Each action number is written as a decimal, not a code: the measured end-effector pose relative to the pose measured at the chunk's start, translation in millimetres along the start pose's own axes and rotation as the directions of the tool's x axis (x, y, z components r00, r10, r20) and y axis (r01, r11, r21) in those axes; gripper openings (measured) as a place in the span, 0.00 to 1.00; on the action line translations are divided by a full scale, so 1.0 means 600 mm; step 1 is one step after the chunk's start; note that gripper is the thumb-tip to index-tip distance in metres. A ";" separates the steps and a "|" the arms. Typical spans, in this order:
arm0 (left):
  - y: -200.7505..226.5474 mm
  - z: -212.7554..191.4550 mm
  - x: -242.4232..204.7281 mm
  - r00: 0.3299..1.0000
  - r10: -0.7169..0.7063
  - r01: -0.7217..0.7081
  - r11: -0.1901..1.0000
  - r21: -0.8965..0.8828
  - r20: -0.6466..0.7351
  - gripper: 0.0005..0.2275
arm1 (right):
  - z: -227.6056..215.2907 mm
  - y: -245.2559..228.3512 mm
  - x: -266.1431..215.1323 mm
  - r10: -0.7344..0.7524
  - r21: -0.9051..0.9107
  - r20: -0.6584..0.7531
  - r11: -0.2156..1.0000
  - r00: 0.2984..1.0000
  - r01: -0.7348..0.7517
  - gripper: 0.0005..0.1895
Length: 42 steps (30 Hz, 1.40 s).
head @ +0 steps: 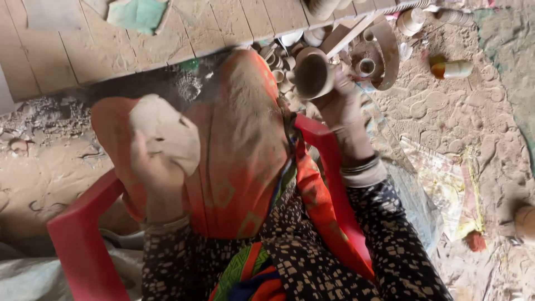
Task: The person shapes a clay cup by hand, rubbing its exterior, rim, and base against a piece of clay to smooth the surface. They then set the cup aside and pick up another clay cup to repeat the process.
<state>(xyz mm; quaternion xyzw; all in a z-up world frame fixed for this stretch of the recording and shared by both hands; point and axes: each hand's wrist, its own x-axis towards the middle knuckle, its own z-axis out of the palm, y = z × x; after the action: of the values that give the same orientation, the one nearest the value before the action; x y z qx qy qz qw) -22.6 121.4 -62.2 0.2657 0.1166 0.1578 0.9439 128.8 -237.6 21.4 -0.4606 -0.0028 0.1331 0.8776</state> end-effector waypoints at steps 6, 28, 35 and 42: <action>0.053 -0.050 0.036 0.995 0.011 0.003 0.989 0.147 -0.099 0.25 | -0.116 -0.088 0.167 -0.333 -0.434 -0.158 0.869 0.930 0.238 0.15; 0.036 -0.133 0.058 0.862 -0.111 0.230 0.955 0.186 -0.495 0.25 | -0.349 -0.100 0.557 -0.688 -0.995 -0.044 0.092 0.724 0.027 0.27; 0.031 -0.138 0.062 0.824 -0.101 0.258 0.943 0.211 -0.557 0.24 | -0.399 -0.090 0.523 -0.686 -0.931 -0.071 0.307 0.724 0.200 0.23; 0.039 -0.109 0.096 0.835 -0.158 0.304 0.931 0.202 -0.527 0.25 | -0.457 -0.068 0.355 -0.628 -0.790 -0.388 0.604 0.675 0.107 0.15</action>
<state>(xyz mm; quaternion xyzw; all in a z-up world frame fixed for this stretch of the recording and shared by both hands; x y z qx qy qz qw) 5.4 191.6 -111.8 0.3288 0.4104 0.0875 0.8461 378.3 -430.6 -128.5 -0.7650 0.1402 -0.2403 0.5808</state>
